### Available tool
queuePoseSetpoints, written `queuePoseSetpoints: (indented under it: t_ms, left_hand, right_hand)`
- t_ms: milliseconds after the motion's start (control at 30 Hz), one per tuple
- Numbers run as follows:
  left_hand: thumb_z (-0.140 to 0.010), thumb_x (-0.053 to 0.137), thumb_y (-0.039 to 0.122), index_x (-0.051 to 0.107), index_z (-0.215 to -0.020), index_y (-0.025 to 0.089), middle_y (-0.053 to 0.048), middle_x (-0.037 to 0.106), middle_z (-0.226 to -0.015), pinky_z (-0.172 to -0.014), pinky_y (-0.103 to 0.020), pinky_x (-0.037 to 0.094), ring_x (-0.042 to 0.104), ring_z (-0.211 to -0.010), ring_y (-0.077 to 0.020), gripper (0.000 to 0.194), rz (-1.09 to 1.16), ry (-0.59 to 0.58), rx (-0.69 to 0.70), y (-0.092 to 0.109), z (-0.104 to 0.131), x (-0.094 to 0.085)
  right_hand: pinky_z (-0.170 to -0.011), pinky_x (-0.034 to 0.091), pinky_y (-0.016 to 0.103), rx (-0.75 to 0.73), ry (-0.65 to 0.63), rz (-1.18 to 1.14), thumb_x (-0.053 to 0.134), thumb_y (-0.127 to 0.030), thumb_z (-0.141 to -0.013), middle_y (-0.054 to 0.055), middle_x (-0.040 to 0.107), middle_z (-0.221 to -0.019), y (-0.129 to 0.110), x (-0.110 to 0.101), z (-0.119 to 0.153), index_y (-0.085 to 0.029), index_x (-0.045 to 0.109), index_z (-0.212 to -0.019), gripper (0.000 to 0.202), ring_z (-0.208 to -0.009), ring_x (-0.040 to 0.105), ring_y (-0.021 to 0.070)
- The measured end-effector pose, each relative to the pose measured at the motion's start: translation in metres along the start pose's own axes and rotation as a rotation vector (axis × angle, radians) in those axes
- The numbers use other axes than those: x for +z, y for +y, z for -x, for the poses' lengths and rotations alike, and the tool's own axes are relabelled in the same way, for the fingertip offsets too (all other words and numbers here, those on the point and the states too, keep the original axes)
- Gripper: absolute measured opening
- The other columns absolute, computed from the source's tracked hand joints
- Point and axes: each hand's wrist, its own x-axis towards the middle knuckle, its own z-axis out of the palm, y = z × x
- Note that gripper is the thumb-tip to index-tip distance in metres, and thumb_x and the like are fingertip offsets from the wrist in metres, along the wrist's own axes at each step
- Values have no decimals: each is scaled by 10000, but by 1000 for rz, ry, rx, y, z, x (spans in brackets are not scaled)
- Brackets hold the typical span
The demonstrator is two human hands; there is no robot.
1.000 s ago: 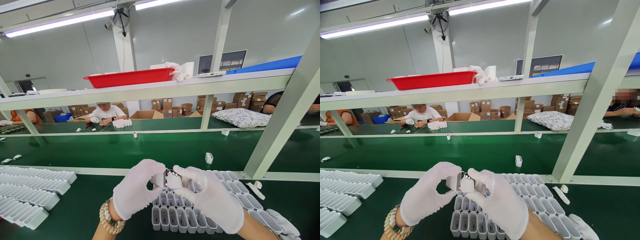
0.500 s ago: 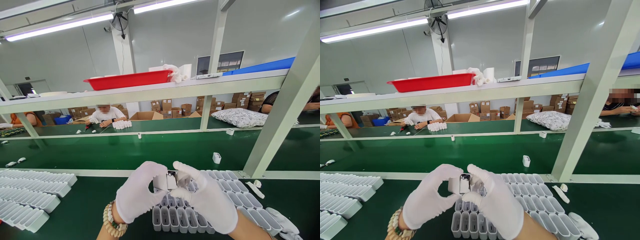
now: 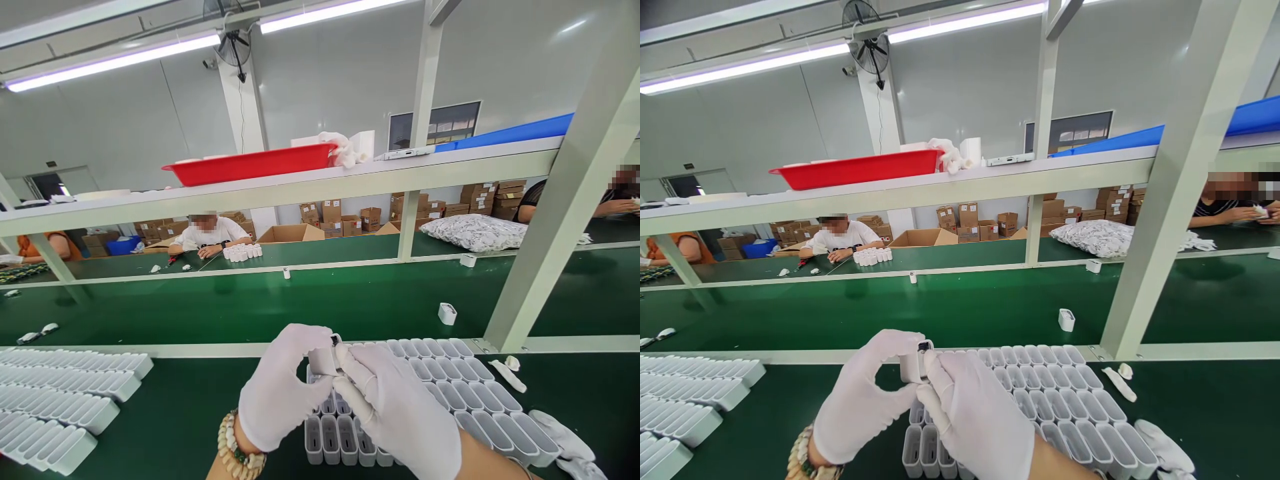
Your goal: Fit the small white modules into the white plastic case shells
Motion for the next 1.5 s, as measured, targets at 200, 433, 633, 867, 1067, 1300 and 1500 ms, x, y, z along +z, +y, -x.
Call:
queuePoseSetpoints:
  t_ms: [200, 433, 633, 867, 1067, 1300, 1500]
  left_hand:
    - [-762, 647, 47, 621, -1088, 279, 0, 695, -1070, -889, -316, 550, 683, -957, -170, 401, 44, -3, -45, -7, 1, -1]
    - [-732, 791, 208, 657, -1111, 266, -22, 726, -1089, -918, -336, 554, 698, -987, -208, 406, 240, -157, -163, -3, -1, -3]
    - [-655, 845, 201, 703, -1056, 253, -25, 753, -1034, -912, -355, 557, 708, -969, -235, 429, 338, -218, -221, 2, 2, 0]
    - [-572, 890, 148, 724, -1023, 262, -30, 755, -1020, -941, -390, 543, 703, -971, -255, 494, 382, -225, -277, -3, 4, 4]
    - [-675, 836, 201, 685, -1058, 217, -64, 726, -1083, -918, -371, 569, 697, -992, -239, 413, 424, -136, -261, -5, 2, 2]
    - [-744, 717, 121, 648, -1104, 233, -50, 693, -1083, -896, -371, 576, 682, -966, -210, 384, 266, -48, -174, -13, 3, 11]
    - [-714, 753, 175, 577, -1269, 257, -93, 631, -1252, -986, -433, 528, 617, -1126, -263, 588, 75, -116, -92, -12, 2, 12]
  right_hand:
    - [-511, 483, 346, -25, -105, -65, 348, -254, -987, 58, 637, -733, 5, -3, -5, -134, 619, -1026, 299, -581, 591, 207]
    - [-867, 514, 438, 537, -159, -735, 672, -314, -748, 68, 651, -1062, 14, -8, -9, -216, 481, -1310, 602, -918, 632, 226]
    - [-899, 515, 432, 618, -520, -1151, 657, -269, -725, 25, 665, -896, 12, -15, -18, -161, 366, -1476, 812, -902, 653, 222]
    - [-816, 566, 409, 551, -390, -1016, 711, -241, -710, 4, 716, -818, 16, -3, -14, -263, 554, -1364, 673, -913, 695, 259]
    - [-828, 555, 451, 594, -284, -964, 740, -393, -728, 54, 741, -908, 15, -1, -8, -160, 304, -1520, 933, -862, 705, 258]
    - [-943, 499, 586, 634, -182, -517, 720, -393, -705, 146, 715, -1181, -6, -2, -3, -192, 568, -1351, 694, -1077, 662, 369]
    - [-865, 561, 445, 592, -66, -729, 519, -434, -860, 113, 752, -1028, 7, -8, -12, -181, 716, -1042, 369, -985, 699, 278]
